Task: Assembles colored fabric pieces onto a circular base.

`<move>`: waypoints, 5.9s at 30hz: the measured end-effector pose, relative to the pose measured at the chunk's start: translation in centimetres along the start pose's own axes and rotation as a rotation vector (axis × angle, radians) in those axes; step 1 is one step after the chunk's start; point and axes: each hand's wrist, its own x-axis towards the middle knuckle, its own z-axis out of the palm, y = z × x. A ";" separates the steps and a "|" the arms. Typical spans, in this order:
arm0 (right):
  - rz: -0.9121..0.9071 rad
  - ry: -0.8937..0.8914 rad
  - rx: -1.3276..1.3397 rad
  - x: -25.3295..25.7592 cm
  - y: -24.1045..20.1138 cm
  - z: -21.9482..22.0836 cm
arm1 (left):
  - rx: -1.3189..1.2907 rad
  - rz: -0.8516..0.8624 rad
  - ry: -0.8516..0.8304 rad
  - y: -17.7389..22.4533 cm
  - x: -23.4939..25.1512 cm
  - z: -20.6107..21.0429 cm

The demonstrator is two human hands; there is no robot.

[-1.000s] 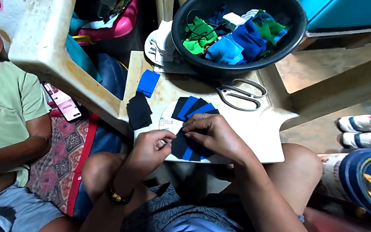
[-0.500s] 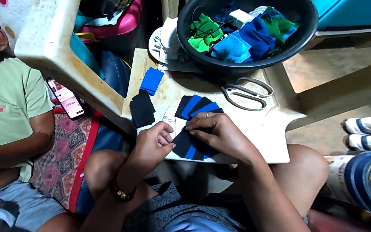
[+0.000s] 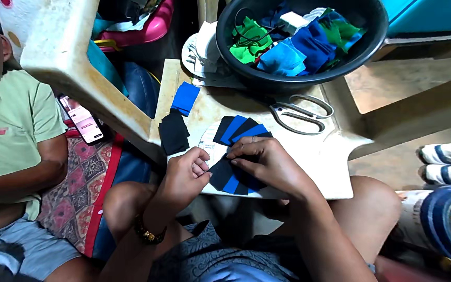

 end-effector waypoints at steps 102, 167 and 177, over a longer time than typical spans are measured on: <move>-0.029 0.088 -0.155 -0.1 -2.5 2.9 | 0.381 0.266 -0.104 -1.2 13.0 -7.1; 0.063 -0.197 -0.358 12.9 -2.3 2.3 | 0.208 0.027 -0.020 -0.5 12.6 -6.8; -0.066 -0.162 -0.391 12.6 -0.4 2.7 | 0.195 0.056 -0.019 -0.7 12.7 -6.7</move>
